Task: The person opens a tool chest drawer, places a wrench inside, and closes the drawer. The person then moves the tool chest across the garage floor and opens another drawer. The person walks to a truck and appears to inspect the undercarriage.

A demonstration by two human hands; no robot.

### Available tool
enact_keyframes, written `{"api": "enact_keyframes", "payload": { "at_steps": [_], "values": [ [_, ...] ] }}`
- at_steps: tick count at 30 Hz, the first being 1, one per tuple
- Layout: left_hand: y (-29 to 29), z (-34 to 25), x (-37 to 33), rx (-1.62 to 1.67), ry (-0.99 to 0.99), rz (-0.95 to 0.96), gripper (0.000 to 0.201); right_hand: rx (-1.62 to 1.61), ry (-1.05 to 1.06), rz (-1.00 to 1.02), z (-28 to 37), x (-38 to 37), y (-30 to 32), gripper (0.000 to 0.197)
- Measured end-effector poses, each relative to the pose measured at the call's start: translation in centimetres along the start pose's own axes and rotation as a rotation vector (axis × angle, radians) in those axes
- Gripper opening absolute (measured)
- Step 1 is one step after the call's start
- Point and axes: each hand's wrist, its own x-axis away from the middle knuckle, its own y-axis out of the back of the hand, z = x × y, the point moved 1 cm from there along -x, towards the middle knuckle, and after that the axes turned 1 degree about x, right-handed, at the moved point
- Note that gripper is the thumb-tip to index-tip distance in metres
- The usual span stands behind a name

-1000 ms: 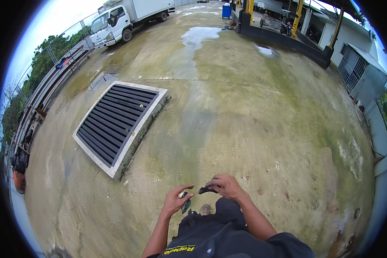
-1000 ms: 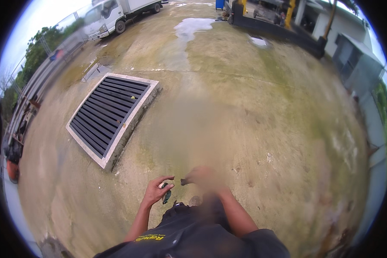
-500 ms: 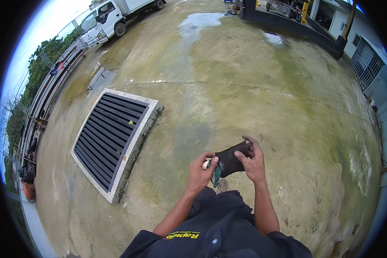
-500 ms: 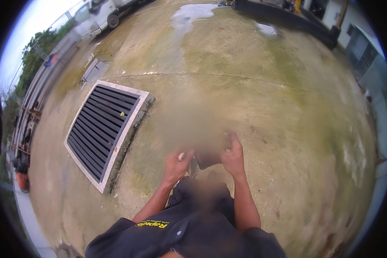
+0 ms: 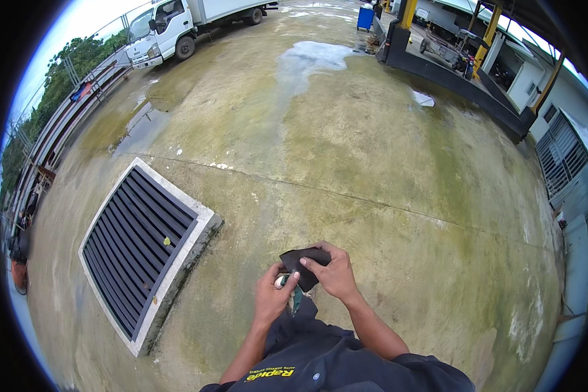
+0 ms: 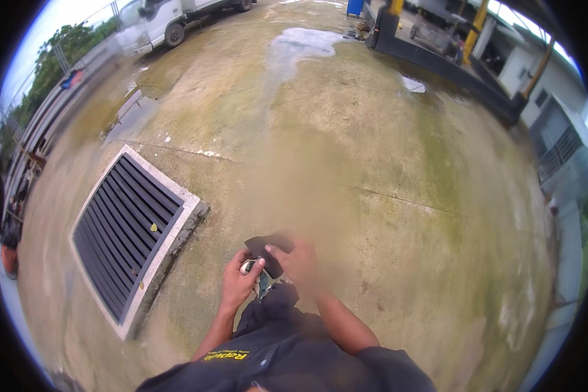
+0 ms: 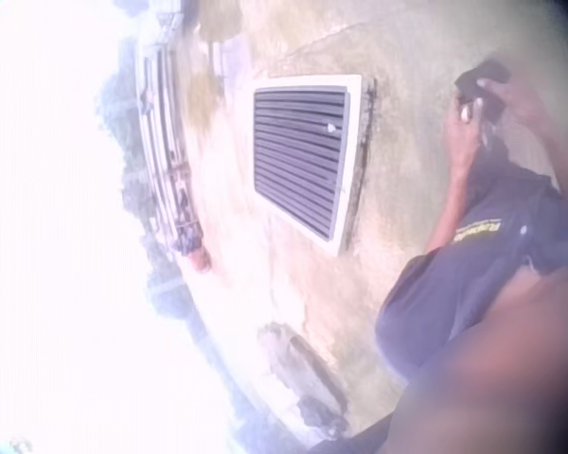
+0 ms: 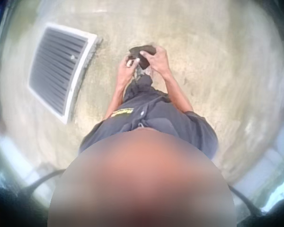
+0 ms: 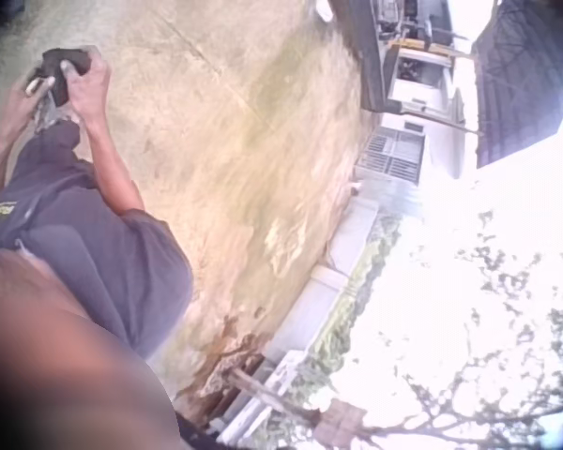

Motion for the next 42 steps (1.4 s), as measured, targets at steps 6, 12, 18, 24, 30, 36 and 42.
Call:
{"api": "enact_keyframes", "payload": {
  "at_steps": [6, 12, 18, 24, 30, 36, 42],
  "values": [
    [-7.7, -2.9, -21.6, -0.281, -0.040, 0.300, 0.022, -0.047, 0.015, -0.037, 3.2, -17.5, 11.2, 0.020],
    [-17.5, -1.0, -42.7, -0.299, -0.256, 0.421, 0.022, -0.125, 0.025, -0.165, -0.3, -35.7, 18.8, 0.014],
    [-26.8, -0.4, -63.8, -0.265, -0.054, 0.435, 0.031, -0.134, 0.100, -0.312, 0.5, -59.4, 23.9, 0.014],
    [-25.0, -2.9, -81.6, -0.128, 0.117, 0.115, 0.024, 0.388, 0.465, -0.051, 9.9, -82.1, 22.8, 0.020],
    [-24.5, 1.9, -98.1, 0.011, 0.181, -0.099, 0.021, 0.560, 0.646, 0.186, 9.6, -105.8, 19.6, 0.021],
    [-21.2, 8.0, -117.3, 0.022, 0.436, -0.311, 0.023, 1.058, 0.157, 0.016, -7.3, -140.5, 26.1, 0.024],
    [-16.5, 7.0, -138.7, -0.199, 0.355, -0.368, 0.025, 1.065, -1.086, -0.112, -24.1, -138.5, 45.1, 0.041]
  ]
}}
